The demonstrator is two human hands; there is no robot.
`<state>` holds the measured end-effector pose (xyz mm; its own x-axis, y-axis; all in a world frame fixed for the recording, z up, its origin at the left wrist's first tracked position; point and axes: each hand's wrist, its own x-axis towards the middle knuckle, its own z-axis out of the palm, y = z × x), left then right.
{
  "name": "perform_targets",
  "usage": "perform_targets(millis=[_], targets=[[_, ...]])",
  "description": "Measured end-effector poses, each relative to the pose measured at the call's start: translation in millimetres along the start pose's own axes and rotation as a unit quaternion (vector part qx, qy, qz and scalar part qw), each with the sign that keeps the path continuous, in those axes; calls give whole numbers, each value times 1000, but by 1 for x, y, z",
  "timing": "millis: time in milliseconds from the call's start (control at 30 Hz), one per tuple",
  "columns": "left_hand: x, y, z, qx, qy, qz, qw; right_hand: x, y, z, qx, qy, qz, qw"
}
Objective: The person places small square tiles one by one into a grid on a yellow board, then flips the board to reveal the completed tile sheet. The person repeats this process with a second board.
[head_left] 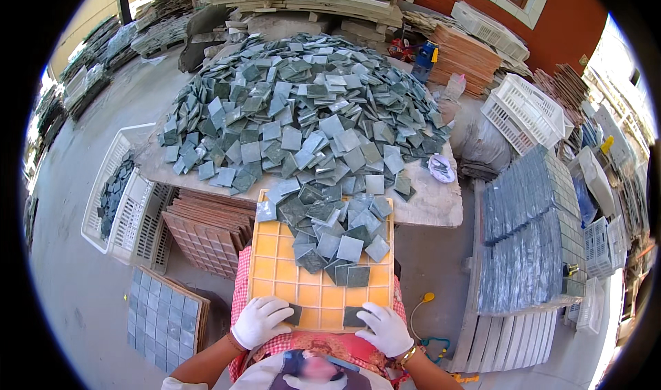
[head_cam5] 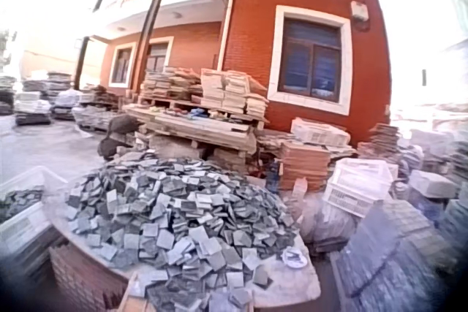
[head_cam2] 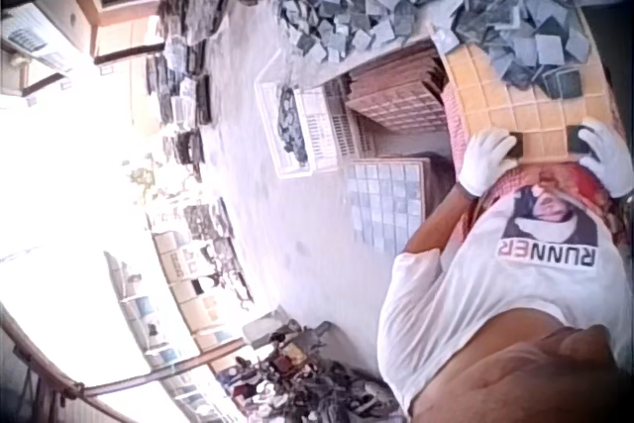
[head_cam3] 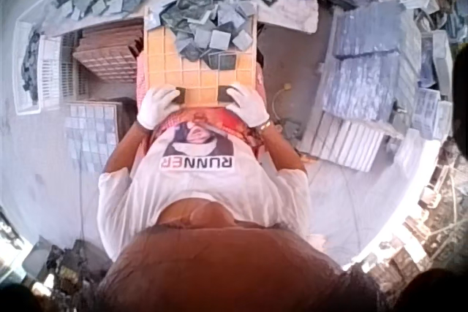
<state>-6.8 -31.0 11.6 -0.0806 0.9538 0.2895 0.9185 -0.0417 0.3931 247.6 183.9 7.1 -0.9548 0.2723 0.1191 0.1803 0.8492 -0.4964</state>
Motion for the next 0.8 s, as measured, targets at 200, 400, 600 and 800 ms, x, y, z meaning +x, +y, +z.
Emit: perform_targets(millis=[200, 400, 600, 800], targets=[[3, -2, 2, 47, -61, -62, 995, 20, -1, -4, -21, -86, 23, 996], [-8, 5, -13, 85, -69, -72, 991, 16, 2, -4, 7, -82, 6, 997], [-14, 8, 6, 97, -44, -108, 988, 18, 2, 6, 14, -73, 10, 997], [-3, 11, -10, 77, -47, -109, 990, 49, 0, -15, -36, 34, 58, 997]])
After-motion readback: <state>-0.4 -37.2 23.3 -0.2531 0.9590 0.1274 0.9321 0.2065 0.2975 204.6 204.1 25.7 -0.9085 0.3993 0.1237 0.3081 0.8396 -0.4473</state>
